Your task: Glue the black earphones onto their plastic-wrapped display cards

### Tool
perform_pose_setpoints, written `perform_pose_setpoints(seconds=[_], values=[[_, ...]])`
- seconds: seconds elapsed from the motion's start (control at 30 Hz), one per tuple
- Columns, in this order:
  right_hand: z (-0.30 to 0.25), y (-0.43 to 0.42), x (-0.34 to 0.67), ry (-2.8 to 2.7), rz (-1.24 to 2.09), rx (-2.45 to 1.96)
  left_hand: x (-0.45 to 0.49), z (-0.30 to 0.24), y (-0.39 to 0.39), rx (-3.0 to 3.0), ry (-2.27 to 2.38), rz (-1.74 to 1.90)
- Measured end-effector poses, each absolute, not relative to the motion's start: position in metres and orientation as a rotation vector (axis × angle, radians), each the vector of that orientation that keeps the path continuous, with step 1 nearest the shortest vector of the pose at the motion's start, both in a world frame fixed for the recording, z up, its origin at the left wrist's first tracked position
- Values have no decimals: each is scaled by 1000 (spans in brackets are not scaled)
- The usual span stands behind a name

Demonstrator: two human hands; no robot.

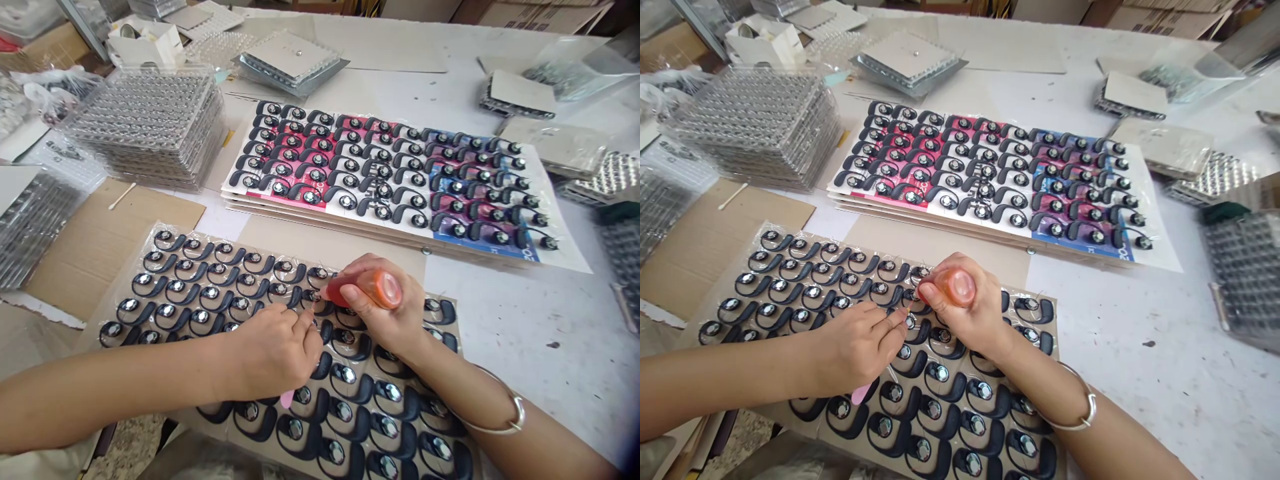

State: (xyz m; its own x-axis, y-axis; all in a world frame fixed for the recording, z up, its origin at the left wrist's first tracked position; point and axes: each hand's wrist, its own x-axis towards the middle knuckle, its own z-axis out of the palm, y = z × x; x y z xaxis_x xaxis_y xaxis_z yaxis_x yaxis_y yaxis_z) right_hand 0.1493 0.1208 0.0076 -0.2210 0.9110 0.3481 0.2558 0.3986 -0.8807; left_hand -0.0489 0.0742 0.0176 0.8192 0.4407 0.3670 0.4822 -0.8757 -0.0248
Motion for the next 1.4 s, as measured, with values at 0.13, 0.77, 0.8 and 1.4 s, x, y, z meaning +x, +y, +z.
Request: perform_pose_setpoints(seconds=[0.13, 0.77, 0.8, 1.4], values=[[7, 122, 149, -1718, 836, -1020, -50, 18, 74, -2884, -732, -533], [4, 124, 150, -1736, 766, -976, -50, 18, 74, -2880, -709, -504], [4, 124, 150, -1736, 772, -980, -51, 18, 74, -2882, -709, -496], [9, 122, 150, -1768, 706, -1027, -50, 16, 73, -2869, -719, -494]])
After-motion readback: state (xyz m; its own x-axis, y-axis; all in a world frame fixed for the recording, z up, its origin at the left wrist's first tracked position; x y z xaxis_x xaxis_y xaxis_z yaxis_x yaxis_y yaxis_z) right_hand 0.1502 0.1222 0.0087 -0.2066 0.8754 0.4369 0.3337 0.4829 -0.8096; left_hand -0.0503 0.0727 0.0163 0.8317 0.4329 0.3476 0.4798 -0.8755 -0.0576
